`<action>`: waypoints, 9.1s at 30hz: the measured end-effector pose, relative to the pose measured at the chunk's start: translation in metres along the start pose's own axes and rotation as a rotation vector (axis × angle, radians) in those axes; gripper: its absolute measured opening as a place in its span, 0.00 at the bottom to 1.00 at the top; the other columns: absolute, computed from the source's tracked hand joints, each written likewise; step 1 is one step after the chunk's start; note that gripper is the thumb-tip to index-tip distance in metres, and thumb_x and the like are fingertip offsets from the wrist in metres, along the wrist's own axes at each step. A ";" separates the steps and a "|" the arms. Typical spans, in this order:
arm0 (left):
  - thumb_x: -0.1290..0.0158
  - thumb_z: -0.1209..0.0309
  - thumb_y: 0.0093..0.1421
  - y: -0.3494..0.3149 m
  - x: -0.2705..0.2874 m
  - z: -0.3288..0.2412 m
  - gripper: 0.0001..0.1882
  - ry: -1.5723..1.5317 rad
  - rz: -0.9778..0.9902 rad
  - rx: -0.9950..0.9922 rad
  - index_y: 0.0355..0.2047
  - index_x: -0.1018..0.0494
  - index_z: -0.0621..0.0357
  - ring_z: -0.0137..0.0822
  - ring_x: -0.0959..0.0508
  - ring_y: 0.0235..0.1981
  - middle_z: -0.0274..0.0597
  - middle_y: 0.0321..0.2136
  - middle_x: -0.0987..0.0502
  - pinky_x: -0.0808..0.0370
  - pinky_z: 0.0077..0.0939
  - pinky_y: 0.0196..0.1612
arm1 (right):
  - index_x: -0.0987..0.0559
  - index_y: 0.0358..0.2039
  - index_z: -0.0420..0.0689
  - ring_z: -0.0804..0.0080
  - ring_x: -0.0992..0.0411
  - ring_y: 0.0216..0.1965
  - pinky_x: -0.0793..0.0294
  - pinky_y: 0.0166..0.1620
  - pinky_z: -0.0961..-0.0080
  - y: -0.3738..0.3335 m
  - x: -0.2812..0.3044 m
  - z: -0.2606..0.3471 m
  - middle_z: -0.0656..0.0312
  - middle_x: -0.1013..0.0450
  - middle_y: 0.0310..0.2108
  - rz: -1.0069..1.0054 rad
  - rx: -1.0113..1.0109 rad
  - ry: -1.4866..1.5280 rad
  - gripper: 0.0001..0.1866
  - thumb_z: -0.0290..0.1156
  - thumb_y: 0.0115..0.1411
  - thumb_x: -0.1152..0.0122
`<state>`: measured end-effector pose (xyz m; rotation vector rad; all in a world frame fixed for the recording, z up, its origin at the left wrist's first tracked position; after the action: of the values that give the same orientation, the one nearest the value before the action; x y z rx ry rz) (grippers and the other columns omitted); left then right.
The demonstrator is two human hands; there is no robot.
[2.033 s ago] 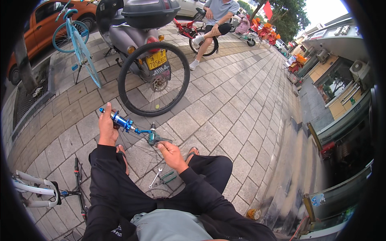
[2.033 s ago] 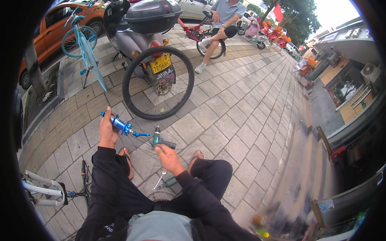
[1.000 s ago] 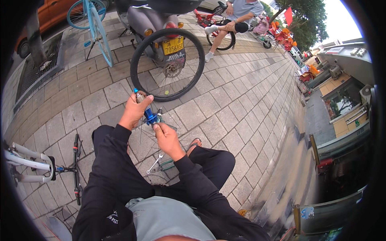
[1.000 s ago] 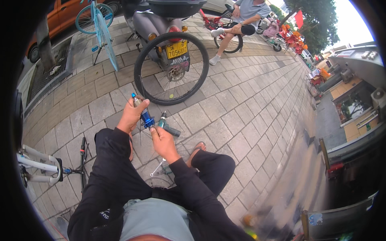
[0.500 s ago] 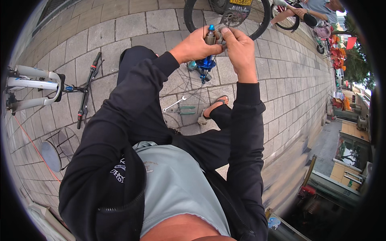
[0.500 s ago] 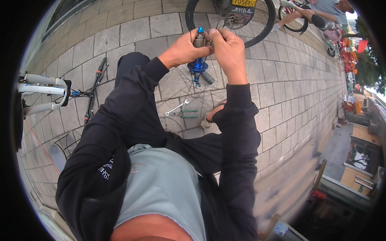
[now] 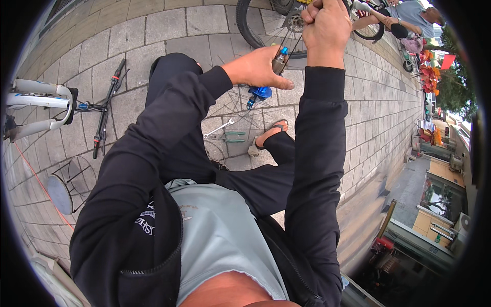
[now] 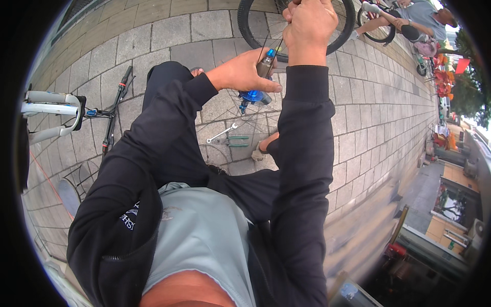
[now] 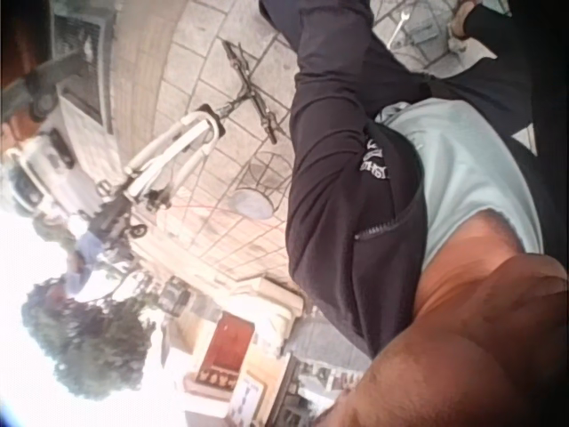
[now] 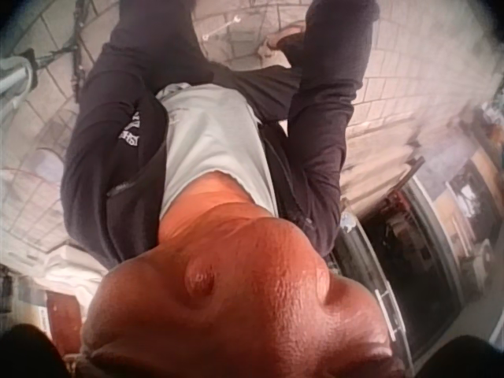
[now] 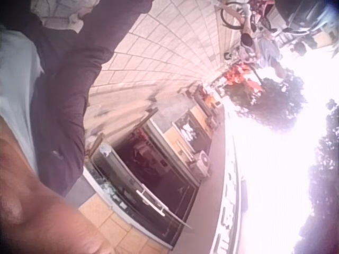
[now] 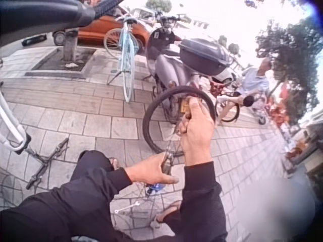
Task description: The person assembles a bicycle hub by inserting and tightening spokes into a blue hub shell. They use a cordless drill to secure the spokes and a rag to wipe the hub surface.
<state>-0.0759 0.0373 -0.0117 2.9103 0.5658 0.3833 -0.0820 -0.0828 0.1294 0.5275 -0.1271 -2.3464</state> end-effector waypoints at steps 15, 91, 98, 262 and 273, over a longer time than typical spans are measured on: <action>0.24 0.34 0.44 -0.006 -0.003 0.007 0.51 0.129 0.173 0.097 0.57 0.27 0.59 0.38 0.20 0.46 0.42 0.41 0.21 0.23 0.33 0.51 | 0.14 0.37 0.41 0.88 0.34 0.27 0.37 0.30 0.82 -0.038 0.023 0.009 0.76 0.26 0.26 0.121 0.087 -0.633 0.10 0.33 0.72 0.36; 0.46 0.72 0.64 0.020 0.039 0.009 0.05 -0.647 -0.001 -0.052 0.38 0.27 0.58 0.26 0.26 0.29 0.35 0.28 0.23 0.28 0.22 0.34 | 0.25 0.55 0.33 0.65 0.23 0.33 0.19 0.37 0.65 -0.143 0.132 -0.096 0.53 0.22 0.38 -0.278 -0.327 0.094 0.19 0.37 0.78 0.49; 0.47 0.71 0.63 0.015 0.038 -0.005 0.05 -0.400 -0.031 0.010 0.38 0.27 0.57 0.22 0.29 0.23 0.32 0.24 0.25 0.33 0.21 0.27 | 0.21 0.46 0.31 0.66 0.18 0.34 0.16 0.40 0.69 -0.172 0.110 -0.035 0.52 0.20 0.39 -0.295 0.127 -0.363 0.17 0.35 0.78 0.48; 0.36 0.59 0.70 0.005 0.024 -0.007 0.17 -0.819 -0.128 0.124 0.47 0.17 0.61 0.22 0.23 0.40 0.31 0.38 0.19 0.24 0.20 0.46 | 0.19 0.45 0.36 0.81 0.26 0.28 0.27 0.34 0.79 -0.181 0.102 -0.052 0.63 0.21 0.28 -0.121 -0.156 -0.743 0.10 0.30 0.70 0.40; 0.35 0.61 0.69 0.008 0.035 0.002 0.16 -0.806 -0.195 0.116 0.47 0.17 0.63 0.28 0.21 0.43 0.37 0.38 0.16 0.24 0.24 0.49 | 0.15 0.46 0.31 0.82 0.27 0.35 0.26 0.39 0.81 -0.168 0.130 -0.038 0.63 0.19 0.35 -0.264 -0.220 -0.805 0.15 0.32 0.70 0.34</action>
<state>-0.0415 0.0426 -0.0044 2.7279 0.7146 -0.8299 -0.2578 -0.0441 0.0112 -0.5588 -0.1704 -2.6524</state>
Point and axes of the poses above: each hand's wrist, its own y-axis towards the middle knuckle, its own x-axis out of the back of the hand, z = x × y, the point moved 5 cm from there along y, towards the middle knuckle
